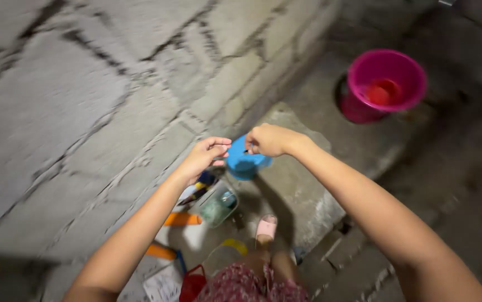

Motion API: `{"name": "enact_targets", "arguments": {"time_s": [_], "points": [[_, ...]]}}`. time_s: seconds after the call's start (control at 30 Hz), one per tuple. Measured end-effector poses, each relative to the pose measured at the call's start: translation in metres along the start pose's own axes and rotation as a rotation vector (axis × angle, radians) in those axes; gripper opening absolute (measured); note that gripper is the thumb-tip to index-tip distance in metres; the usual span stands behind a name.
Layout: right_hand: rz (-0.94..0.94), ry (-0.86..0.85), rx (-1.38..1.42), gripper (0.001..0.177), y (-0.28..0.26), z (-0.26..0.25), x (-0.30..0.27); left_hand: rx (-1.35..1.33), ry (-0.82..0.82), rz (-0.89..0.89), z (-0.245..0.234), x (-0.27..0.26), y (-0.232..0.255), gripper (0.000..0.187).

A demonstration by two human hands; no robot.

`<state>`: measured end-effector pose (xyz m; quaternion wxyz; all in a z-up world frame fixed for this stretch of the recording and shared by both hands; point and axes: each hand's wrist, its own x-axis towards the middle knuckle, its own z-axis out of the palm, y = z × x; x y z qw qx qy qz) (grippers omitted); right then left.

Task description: Organizing various toiletry bottles, soaps, and hygiene items into a plastic container within a bathroom.

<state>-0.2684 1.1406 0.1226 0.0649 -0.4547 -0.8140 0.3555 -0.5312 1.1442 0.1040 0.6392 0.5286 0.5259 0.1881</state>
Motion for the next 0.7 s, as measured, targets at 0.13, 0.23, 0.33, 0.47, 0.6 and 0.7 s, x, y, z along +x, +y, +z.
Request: {"name": "enact_targets", "arguments": {"time_s": [0.13,0.23,0.33,0.47,0.6,0.7], "points": [[-0.075,-0.106,-0.015,0.023,-0.057,-0.021,0.053,-0.086,0.116,-0.005,-0.058,-0.027,-0.013,0.036],[-0.154,-0.174,-0.041,0.025,-0.083,-0.019,0.102,-0.161,0.218,-0.024,-0.092,-0.049,-0.022,0.037],[-0.373,-0.252,-0.089,0.025,-0.110,-0.012,0.154,-0.258,0.379,-0.021,-0.116,-0.072,-0.033,0.036],[-0.622,-0.478,-0.236,0.022,-0.156,-0.008,0.213,-0.443,0.580,0.043,-0.120,-0.088,-0.067,0.034],[-0.893,-0.655,-0.405,0.024,-0.184,0.033,0.254,-0.598,0.850,0.061,-0.084,-0.114,-0.082,0.034],[-1.019,-0.757,-0.457,0.022,-0.194,0.061,0.263,-0.727,1.116,0.041,-0.043,-0.125,-0.105,0.035]]}}
